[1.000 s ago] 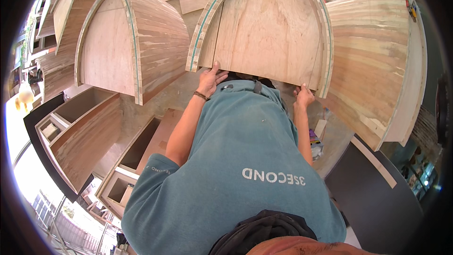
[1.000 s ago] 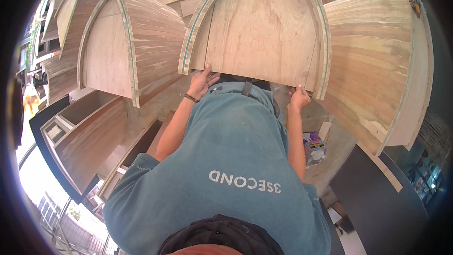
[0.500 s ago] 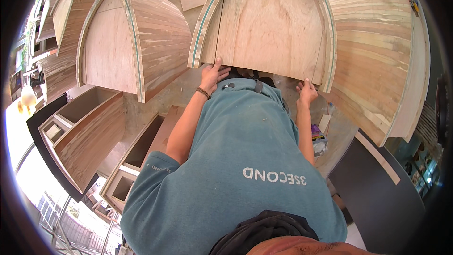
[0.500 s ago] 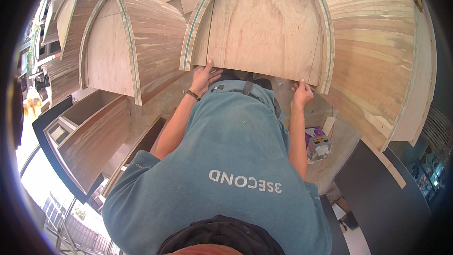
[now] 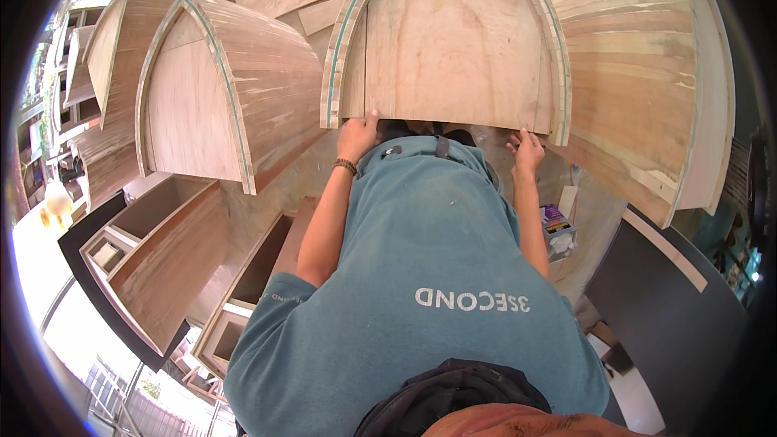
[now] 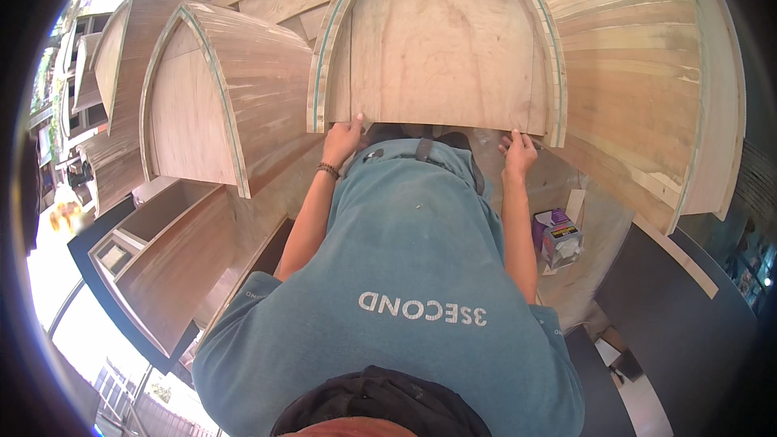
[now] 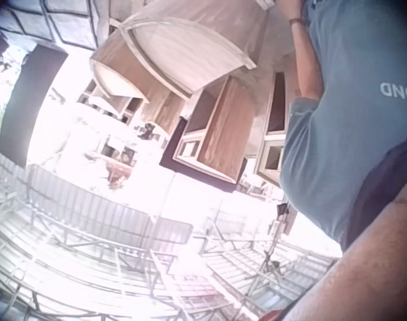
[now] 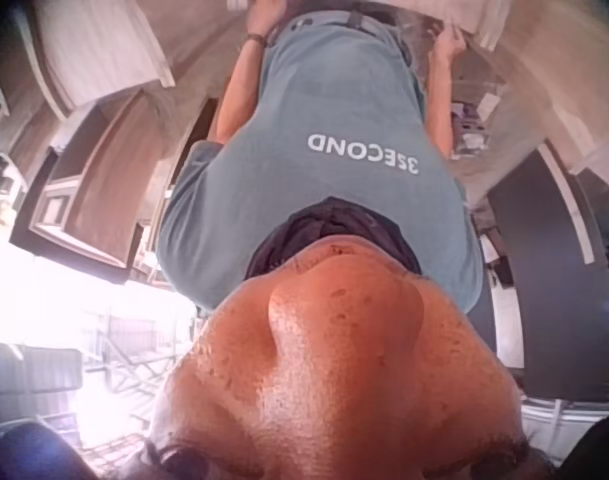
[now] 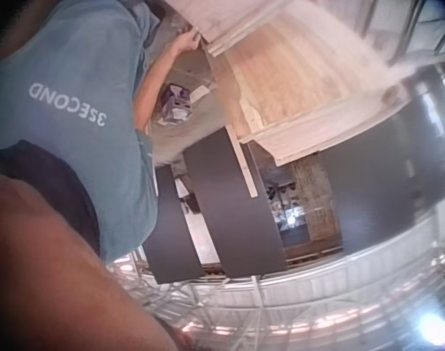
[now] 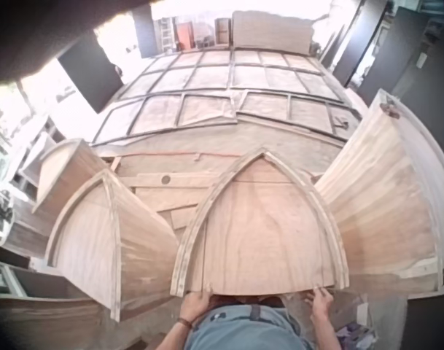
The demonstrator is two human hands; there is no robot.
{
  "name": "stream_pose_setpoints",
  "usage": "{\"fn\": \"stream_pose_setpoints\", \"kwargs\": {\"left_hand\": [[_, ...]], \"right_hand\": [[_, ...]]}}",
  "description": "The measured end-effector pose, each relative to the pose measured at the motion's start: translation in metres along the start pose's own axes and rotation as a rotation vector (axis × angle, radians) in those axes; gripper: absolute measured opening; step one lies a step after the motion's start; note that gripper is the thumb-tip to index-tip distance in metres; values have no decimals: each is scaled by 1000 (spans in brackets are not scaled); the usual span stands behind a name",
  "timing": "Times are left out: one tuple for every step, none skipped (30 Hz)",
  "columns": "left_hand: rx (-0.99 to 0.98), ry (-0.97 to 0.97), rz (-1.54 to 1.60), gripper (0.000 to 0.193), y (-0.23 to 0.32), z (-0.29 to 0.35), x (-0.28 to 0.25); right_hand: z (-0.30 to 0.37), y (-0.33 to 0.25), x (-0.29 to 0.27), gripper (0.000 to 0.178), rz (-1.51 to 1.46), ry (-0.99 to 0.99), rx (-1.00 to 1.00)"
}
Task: The person fits a curved wooden panel into a pre-existing wooden frame structure. They repeatedly lift, align, and press the panel into place, adjusting its position to ensure a snug fit within the curved edges of the frame.
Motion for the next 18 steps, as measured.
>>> {"fn": "stream_pose_setpoints", "kwargs": {"left_hand": [[65, 47, -197, 59, 12, 4, -7], [128, 91, -395, 56, 26, 11, -13], [193, 134, -593, 53, 42, 16, -18], [251, 155, -537, 50, 58, 20, -24], [307, 175, -480, 47, 75, 24, -29], [365, 194, -423, 45, 85, 25, -31], [456, 254, -413, 42, 93, 25, -30], [549, 312, -403, 40, 100, 20, -30], [643, 368, -392, 39, 107, 15, -30], [724, 401, -501, 40, 114, 6, -30], [802, 436, -609, 43, 121, -5, -29], [881, 469, -718, 46, 128, -15, -27], [871, 485, -789, 50, 132, -28, -26], [858, 504, -861, 54, 137, -40, -25], [844, 522, -933, 59, 142, -51, -26], [860, 567, -934, 61, 147, -63, -30], [878, 611, -934, 64, 151, -74, -36], [896, 655, -934, 66, 155, -83, -42]], "right_hand": [[0, 0, -1, 39, -13, 8, -5], [1, 3, -4, 40, -26, 19, -6], [1, 4, -6, 40, -32, 33, -21], [2, 5, -7, 40, -39, 46, -35], [1, 6, -7, 41, -46, 57, -49], [0, 7, -5, 34, -19, 39, -66], [-2, 6, -2, 27, 11, 18, -84], [-3, 6, 1, 22, 39, -3, -101], [-4, 7, 3, 21, 33, -10, -96], [-5, 7, 6, 20, 26, -18, -92], [-4, 7, 8, 19, 22, -27, -90], [-3, 7, 8, 19, 16, -28, -89], [-1, 6, 8, 19, 10, -28, -90], [0, 6, 8, 19, 4, -32, -91], [1, 5, 8, 20, -2, -38, -95], [1, 6, 8, 20, -11, -45, -99], [1, 6, 7, 20, -20, -48, -103], [1, 7, 7, 20, -22, -49, -102]]}}
Point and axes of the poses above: each hand's wrist, its own z-axis away from the middle knuckle, its own x-axis out of the palm, y = z × x, the point moved 5 cm from there along -z, towards the middle knuckle, and after that the axes turned 10 degrees about x, right-handed, at the moved point
